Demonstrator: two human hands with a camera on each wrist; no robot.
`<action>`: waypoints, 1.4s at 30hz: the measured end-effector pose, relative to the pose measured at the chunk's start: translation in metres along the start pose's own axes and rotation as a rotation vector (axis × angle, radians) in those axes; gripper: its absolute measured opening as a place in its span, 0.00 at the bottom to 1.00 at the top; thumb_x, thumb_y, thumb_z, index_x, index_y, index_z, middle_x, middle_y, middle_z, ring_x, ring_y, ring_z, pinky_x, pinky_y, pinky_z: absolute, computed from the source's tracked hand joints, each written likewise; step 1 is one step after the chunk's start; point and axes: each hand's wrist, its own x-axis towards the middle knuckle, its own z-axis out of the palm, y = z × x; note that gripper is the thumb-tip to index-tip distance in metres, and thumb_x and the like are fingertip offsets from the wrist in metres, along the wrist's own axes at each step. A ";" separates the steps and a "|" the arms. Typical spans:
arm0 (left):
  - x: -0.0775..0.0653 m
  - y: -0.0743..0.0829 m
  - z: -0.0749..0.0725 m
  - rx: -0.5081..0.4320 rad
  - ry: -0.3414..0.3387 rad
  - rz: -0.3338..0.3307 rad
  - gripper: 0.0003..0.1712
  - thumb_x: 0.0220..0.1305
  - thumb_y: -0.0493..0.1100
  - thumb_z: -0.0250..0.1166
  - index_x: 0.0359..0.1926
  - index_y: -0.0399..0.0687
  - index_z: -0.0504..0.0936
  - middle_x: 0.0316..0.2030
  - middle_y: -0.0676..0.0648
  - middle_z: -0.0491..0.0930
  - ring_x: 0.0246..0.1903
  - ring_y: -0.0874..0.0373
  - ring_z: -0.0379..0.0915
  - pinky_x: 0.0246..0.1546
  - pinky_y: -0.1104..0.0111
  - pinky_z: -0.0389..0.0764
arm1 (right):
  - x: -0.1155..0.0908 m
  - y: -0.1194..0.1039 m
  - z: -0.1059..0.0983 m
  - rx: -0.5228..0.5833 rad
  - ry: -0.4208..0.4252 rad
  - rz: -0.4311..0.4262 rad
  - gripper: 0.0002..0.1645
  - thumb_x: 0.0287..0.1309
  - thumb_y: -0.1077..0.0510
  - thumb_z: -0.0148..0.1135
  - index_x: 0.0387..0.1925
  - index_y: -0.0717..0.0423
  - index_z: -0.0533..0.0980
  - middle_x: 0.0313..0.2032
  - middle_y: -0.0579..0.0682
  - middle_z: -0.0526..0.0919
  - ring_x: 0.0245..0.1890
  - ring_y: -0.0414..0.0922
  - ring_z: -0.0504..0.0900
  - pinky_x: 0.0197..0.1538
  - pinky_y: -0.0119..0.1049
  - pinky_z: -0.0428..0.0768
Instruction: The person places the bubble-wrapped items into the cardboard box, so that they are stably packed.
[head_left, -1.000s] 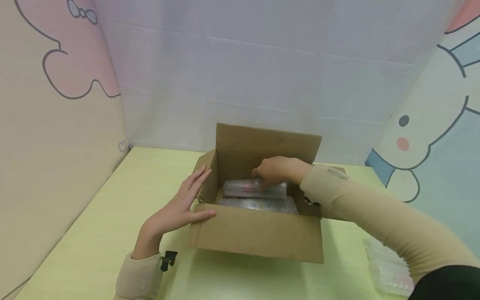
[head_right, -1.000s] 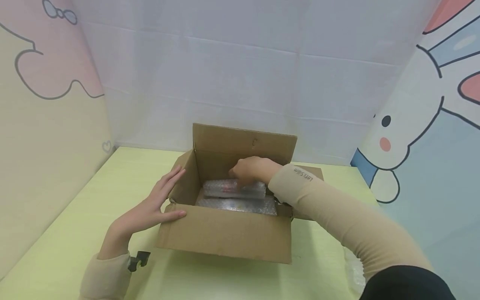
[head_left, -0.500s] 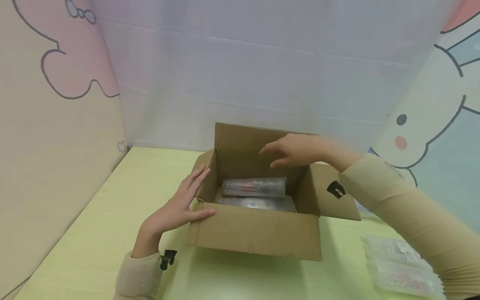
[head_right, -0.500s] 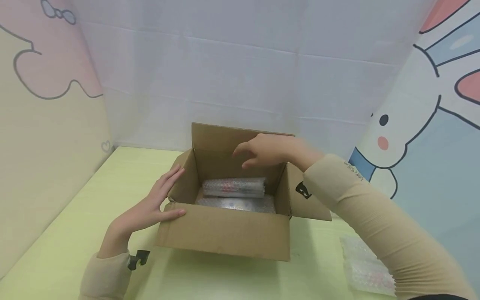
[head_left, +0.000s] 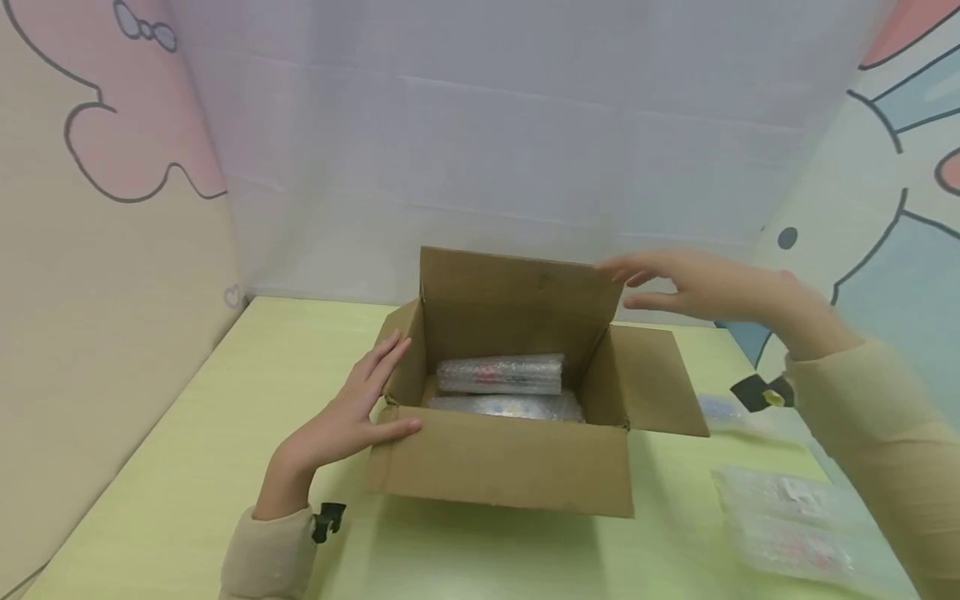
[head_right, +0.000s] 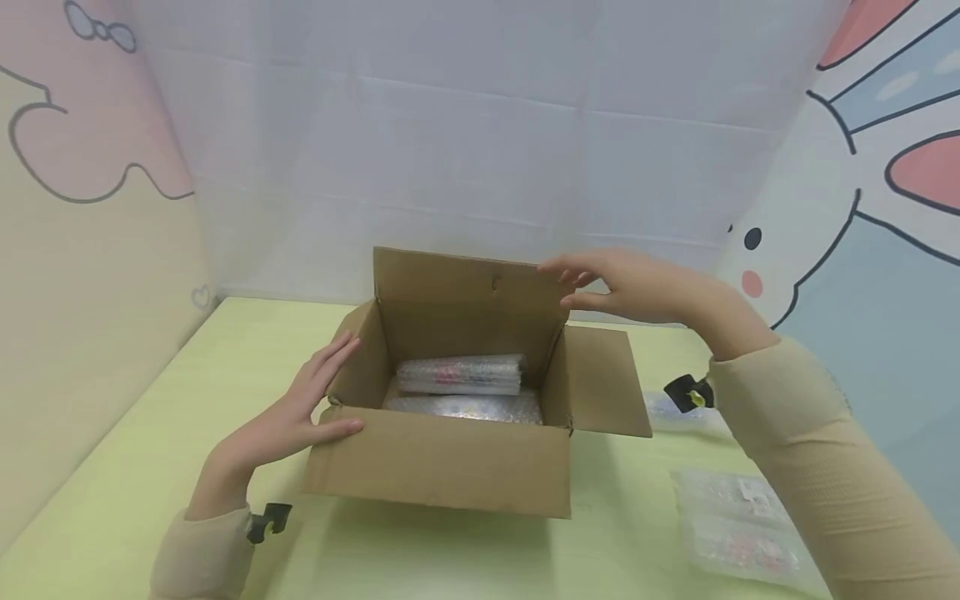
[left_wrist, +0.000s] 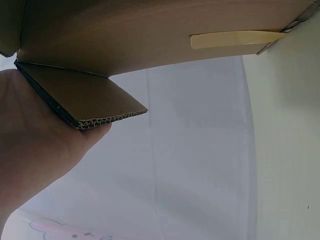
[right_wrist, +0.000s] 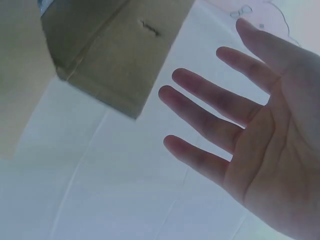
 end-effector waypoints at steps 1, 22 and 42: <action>0.000 0.000 0.000 0.001 0.000 0.000 0.57 0.60 0.55 0.68 0.78 0.58 0.39 0.77 0.47 0.34 0.75 0.41 0.31 0.66 0.36 0.53 | -0.005 0.003 0.000 -0.003 0.022 0.009 0.31 0.68 0.52 0.57 0.70 0.44 0.64 0.62 0.51 0.75 0.62 0.51 0.74 0.61 0.57 0.71; -0.003 -0.001 -0.003 -0.014 0.000 -0.013 0.57 0.59 0.54 0.69 0.77 0.60 0.40 0.77 0.50 0.33 0.76 0.43 0.31 0.67 0.36 0.53 | -0.078 0.105 0.073 -0.017 0.319 0.148 0.34 0.64 0.55 0.61 0.70 0.51 0.64 0.54 0.59 0.81 0.52 0.55 0.78 0.49 0.57 0.74; -0.004 0.001 -0.004 -0.029 -0.005 -0.022 0.57 0.59 0.54 0.69 0.77 0.61 0.40 0.77 0.50 0.33 0.76 0.43 0.30 0.66 0.35 0.52 | -0.106 0.181 0.158 -0.018 0.205 0.236 0.33 0.56 0.59 0.68 0.61 0.66 0.68 0.55 0.72 0.76 0.53 0.70 0.75 0.50 0.65 0.73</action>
